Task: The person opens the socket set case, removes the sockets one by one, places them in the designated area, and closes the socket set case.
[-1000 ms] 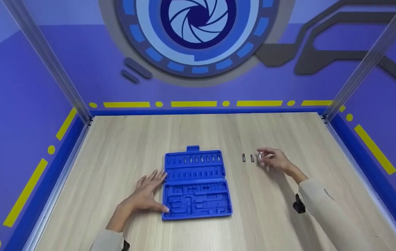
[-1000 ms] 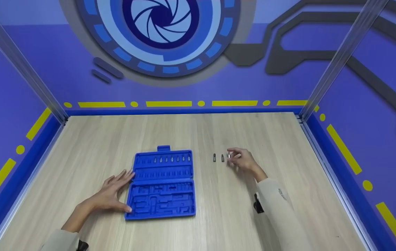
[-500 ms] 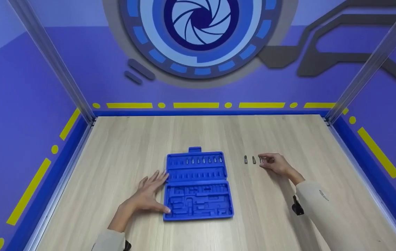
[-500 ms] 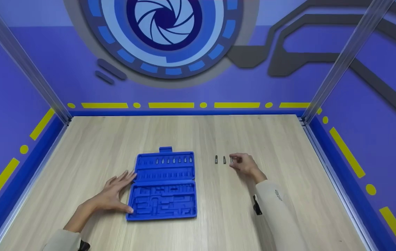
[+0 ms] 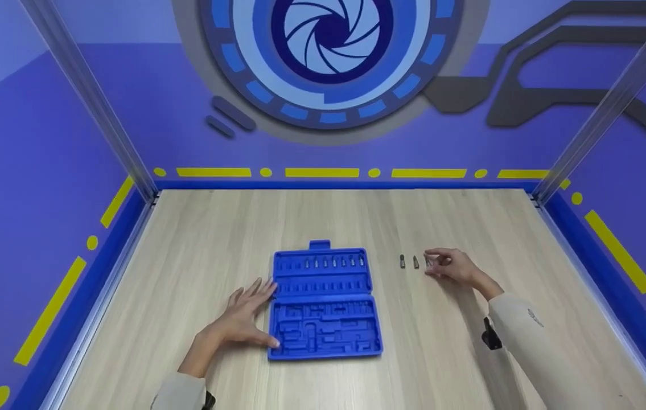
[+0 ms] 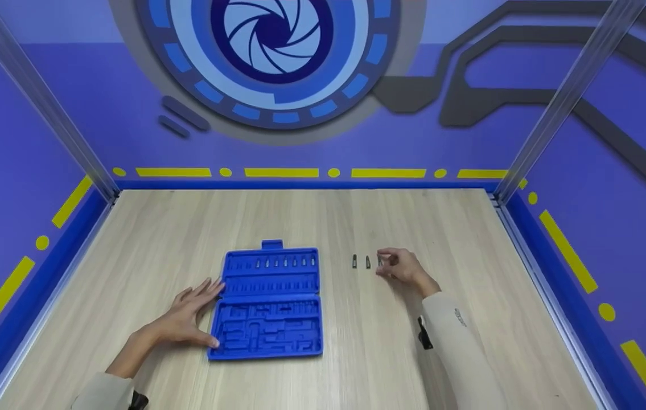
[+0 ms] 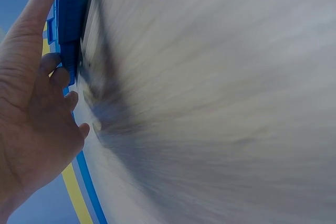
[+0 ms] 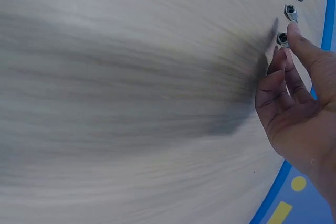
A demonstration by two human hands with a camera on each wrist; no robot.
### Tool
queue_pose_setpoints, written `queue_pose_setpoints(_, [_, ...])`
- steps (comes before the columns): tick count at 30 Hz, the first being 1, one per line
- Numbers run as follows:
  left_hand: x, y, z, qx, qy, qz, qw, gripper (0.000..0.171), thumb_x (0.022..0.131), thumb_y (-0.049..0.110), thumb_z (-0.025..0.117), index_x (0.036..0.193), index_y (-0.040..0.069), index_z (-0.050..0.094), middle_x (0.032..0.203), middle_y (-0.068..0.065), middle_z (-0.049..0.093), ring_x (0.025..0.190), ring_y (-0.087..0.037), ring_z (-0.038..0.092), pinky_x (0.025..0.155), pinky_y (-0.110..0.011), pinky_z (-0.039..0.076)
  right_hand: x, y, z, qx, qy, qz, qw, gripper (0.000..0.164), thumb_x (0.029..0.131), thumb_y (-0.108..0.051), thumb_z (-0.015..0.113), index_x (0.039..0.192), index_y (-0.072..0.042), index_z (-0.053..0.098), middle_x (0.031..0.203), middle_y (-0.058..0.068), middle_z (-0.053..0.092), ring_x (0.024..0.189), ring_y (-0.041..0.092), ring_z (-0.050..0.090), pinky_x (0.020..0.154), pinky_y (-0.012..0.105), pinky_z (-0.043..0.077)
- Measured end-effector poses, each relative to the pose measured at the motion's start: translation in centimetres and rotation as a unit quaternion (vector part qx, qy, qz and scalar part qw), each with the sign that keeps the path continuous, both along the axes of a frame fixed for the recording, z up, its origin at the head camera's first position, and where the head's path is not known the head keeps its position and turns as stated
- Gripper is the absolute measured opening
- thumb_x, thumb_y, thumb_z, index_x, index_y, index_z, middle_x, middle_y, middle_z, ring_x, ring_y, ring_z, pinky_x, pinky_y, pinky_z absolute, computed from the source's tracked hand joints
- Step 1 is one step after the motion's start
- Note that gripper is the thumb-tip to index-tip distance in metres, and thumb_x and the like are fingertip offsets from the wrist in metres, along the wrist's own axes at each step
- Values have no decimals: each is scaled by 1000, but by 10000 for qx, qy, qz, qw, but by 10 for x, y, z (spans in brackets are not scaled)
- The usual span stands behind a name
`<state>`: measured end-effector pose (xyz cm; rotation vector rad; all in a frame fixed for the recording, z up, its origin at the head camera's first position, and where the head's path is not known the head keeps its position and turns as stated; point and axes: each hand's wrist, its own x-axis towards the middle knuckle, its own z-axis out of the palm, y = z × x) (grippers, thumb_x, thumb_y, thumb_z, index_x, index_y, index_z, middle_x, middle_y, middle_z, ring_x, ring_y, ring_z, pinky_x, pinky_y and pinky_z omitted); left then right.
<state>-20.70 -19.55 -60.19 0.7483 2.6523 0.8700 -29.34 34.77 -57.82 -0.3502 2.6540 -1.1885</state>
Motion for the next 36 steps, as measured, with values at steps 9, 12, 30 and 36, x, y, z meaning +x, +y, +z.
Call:
queue_pose_setpoints(9, [-2,0,-2,-42,53,25,10000,134,61,60,92,163,6,22,170,-21,19,157,-49,10,120,-75,5,-10,-14,21,-246,-109,148,9995,46,97,-4,67,138,12,55,106,30,68,81,25,70,61,23,52])
queue_pose_setpoints(12, [-2,-1,-1,-43,76,34,10000,134,61,60,92,163,6,23,169,-21,19,157,-49,11,120,-75,5,-13,-26,22,-390,-168,271,9987,45,97,-5,67,138,11,55,107,30,68,77,17,66,59,22,49])
queue_pose_setpoints(30, [-1,3,-2,-57,39,49,10000,135,60,60,93,162,5,23,169,-20,20,157,-48,9,120,-74,3,-20,-143,16,-935,-433,934,9903,45,97,-12,70,136,8,60,107,25,70,84,23,67,66,29,56])
queue_pose_setpoints(36, [-1,2,-2,-38,45,52,10000,135,60,60,93,162,5,23,169,-21,20,157,-49,10,120,-75,4,-20,-178,11,-1079,-688,1064,9861,44,98,-13,69,137,5,59,109,22,71,86,24,69,71,35,61])
